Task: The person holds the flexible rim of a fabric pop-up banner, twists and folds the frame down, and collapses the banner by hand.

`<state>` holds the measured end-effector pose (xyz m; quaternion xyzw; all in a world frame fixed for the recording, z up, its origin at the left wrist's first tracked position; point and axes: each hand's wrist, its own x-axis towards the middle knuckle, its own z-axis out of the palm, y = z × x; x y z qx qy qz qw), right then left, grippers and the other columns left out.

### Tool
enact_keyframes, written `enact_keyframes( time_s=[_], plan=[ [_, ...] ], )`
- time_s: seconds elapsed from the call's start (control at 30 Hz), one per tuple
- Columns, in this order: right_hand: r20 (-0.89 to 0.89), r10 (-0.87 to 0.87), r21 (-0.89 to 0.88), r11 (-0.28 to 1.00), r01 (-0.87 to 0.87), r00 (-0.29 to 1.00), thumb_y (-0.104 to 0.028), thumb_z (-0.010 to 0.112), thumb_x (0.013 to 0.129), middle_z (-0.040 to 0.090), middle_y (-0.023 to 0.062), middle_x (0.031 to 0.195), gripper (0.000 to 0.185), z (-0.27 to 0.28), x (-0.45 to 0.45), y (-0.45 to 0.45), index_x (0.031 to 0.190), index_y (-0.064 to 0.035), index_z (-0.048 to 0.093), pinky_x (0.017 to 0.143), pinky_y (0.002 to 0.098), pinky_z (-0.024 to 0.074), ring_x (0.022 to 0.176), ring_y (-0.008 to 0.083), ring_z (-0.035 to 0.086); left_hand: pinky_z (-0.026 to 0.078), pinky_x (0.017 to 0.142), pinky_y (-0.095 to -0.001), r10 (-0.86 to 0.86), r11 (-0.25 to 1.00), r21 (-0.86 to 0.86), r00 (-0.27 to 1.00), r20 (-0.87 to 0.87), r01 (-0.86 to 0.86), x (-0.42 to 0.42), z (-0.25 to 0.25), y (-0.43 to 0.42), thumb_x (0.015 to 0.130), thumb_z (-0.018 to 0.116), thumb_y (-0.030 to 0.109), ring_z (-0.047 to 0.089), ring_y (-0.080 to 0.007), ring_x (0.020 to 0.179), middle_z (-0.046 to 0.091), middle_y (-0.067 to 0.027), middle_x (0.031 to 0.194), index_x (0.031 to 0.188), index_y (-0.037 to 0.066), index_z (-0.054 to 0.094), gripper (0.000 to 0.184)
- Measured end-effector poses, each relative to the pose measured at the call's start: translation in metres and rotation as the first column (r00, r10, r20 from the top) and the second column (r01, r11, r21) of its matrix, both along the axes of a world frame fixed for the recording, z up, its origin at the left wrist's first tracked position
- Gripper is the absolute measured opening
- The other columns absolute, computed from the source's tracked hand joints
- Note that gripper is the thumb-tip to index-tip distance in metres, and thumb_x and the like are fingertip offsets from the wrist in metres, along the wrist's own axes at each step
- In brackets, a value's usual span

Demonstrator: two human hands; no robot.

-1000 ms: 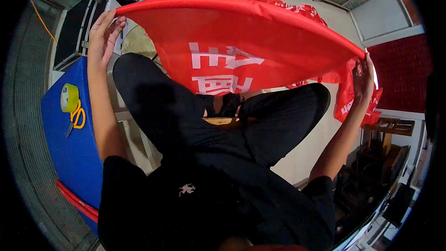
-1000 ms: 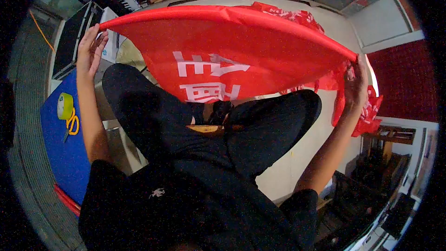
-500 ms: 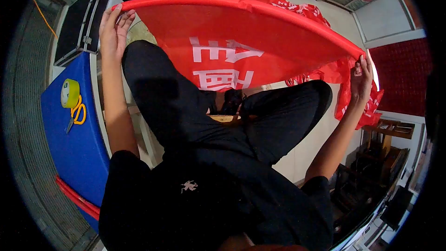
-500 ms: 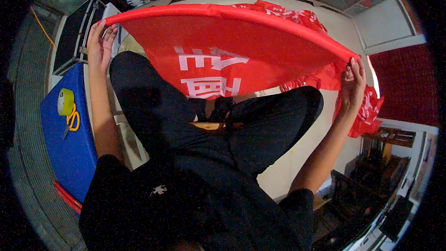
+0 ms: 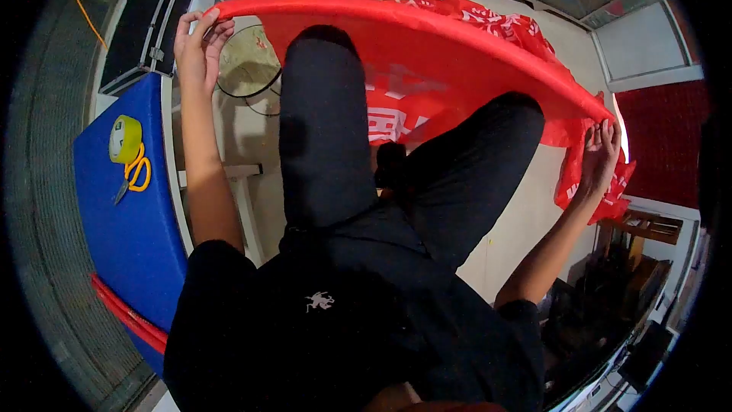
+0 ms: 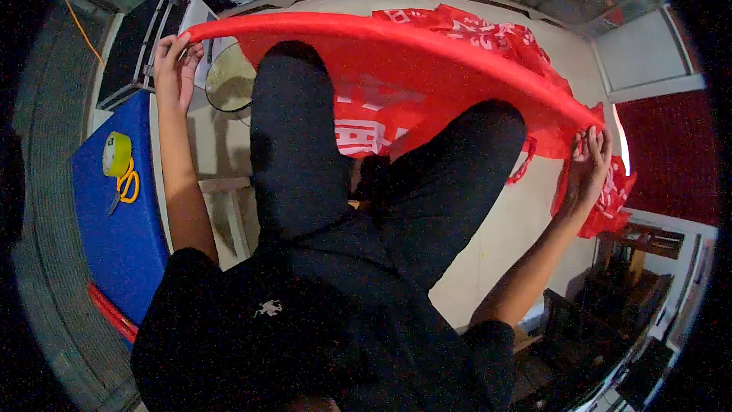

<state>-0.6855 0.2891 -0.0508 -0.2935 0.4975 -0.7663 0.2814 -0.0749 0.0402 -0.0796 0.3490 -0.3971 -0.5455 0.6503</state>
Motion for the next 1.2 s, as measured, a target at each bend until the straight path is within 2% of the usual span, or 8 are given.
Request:
enact_keyframes(
  time_s=[0.33, 0.6, 0.8, 0.97, 1.03, 1.07, 1.13, 1.2],
  plan=[
    [0.082, -0.011, 0.05, 0.999, 0.007, 0.997, -0.005, 0.057, 0.083, 0.051, 0.0114, 0.116, 0.044, -0.014, 0.019, 0.048, 0.124, -0.0053, 0.041, 0.088, 0.0346, 0.0446, 0.101, 0.0211, 0.053, 0.051, 0.081, -0.0352, -0.064, 0.989, 0.123, 0.984, -0.166, 0.085, -0.002, -0.011, 0.037, 0.082, 0.062, 0.004, 0.058, -0.0225, 0.089, 0.058, -0.0102, 0.093, 0.094, 0.007, 0.049, 0.018],
    [0.227, -0.126, 0.08, 0.991, 0.11, 0.966, -0.013, 0.061, 0.084, 0.054, 0.0092, 0.112, 0.026, -0.006, 0.04, 0.06, 0.108, -0.0062, 0.054, 0.085, 0.0312, 0.045, 0.097, 0.0179, 0.053, 0.034, 0.06, -0.0233, -0.178, 0.928, 0.146, 0.752, -0.635, 0.343, -0.012, -0.029, 0.048, 0.088, 0.057, 0.011, 0.035, -0.0119, 0.062, 0.056, -0.0054, 0.092, 0.102, 0.003, 0.055, 0.016],
    [-0.028, -0.184, 0.198, 0.962, 0.186, 0.983, -0.014, 0.06, 0.086, 0.054, -0.0054, 0.107, 0.022, -0.017, 0.039, 0.055, 0.108, -0.0132, 0.057, 0.061, 0.0203, 0.0398, 0.08, 0.0069, 0.051, 0.041, 0.092, -0.034, -0.146, 0.933, 0.166, 0.756, -0.639, 0.321, -0.038, -0.02, 0.059, 0.089, 0.055, 0.011, 0.049, -0.0204, 0.104, 0.053, -0.0128, 0.112, 0.11, 0.001, 0.052, 0.023],
    [-0.137, -0.175, 0.324, 0.922, 0.211, 0.975, -0.015, 0.061, 0.086, 0.057, 0.0016, 0.1, 0.022, -0.024, 0.031, 0.054, 0.107, -0.0089, 0.058, 0.064, 0.022, 0.0416, 0.076, 0.0084, 0.052, 0.036, 0.103, -0.0414, -0.111, 0.937, 0.219, 0.826, -0.552, 0.272, -0.039, -0.024, 0.048, 0.088, 0.056, 0.009, 0.046, -0.0238, 0.116, 0.051, -0.0136, 0.118, 0.113, 0.0, 0.05, 0.028],
    [-0.755, -0.114, 0.377, 0.73, 0.57, 0.645, -0.019, 0.062, 0.086, 0.057, 0.0064, 0.101, 0.025, -0.025, 0.036, 0.046, 0.107, -0.0057, 0.059, 0.071, 0.025, 0.0438, 0.081, 0.0141, 0.054, 0.039, 0.1, -0.0413, -0.111, 0.936, 0.236, 0.857, -0.504, 0.261, -0.037, -0.028, 0.044, 0.085, 0.06, 0.007, 0.05, -0.0242, 0.111, 0.053, -0.0125, 0.113, 0.111, 0.0, 0.049, 0.03],
    [-0.753, -0.112, 0.38, 0.73, 0.568, 0.648, -0.019, 0.062, 0.086, 0.057, 0.0064, 0.101, 0.025, -0.024, 0.04, 0.045, 0.107, -0.0057, 0.059, 0.071, 0.025, 0.0438, 0.081, 0.0141, 0.054, 0.039, 0.1, -0.0413, -0.11, 0.936, 0.239, 0.858, -0.501, 0.259, -0.036, -0.029, 0.043, 0.085, 0.06, 0.007, 0.05, -0.0242, 0.111, 0.053, -0.0125, 0.113, 0.111, 0.0, 0.049, 0.03],
    [-0.997, -0.078, -0.054, 0.746, 0.663, 0.007, -0.027, 0.07, 0.079, 0.059, 0.0095, 0.097, 0.033, 0.003, 0.081, 0.029, 0.1, -0.0027, 0.061, 0.081, 0.0319, 0.0419, 0.091, 0.0223, 0.054, 0.04, 0.098, -0.0402, -0.093, 0.936, 0.253, 0.864, -0.494, 0.245, -0.04, -0.028, 0.043, 0.085, 0.061, 0.007, 0.05, -0.0233, 0.11, 0.054, -0.0119, 0.111, 0.11, 0.0, 0.05, 0.029],
    [-0.999, 0.025, 0.003, 0.876, 0.483, -0.039, -0.028, 0.073, 0.073, 0.059, 0.0111, 0.103, 0.042, 0.017, 0.117, 0.005, 0.106, -0.0065, 0.06, 0.09, 0.0373, 0.0369, 0.102, 0.0266, 0.051, 0.041, 0.097, -0.0396, -0.083, 0.933, 0.272, 0.873, -0.481, 0.238, -0.041, -0.029, 0.042, 0.085, 0.059, 0.008, 0.05, -0.0229, 0.11, 0.053, -0.0123, 0.114, 0.112, 0.0, 0.049, 0.03]
  ],
)
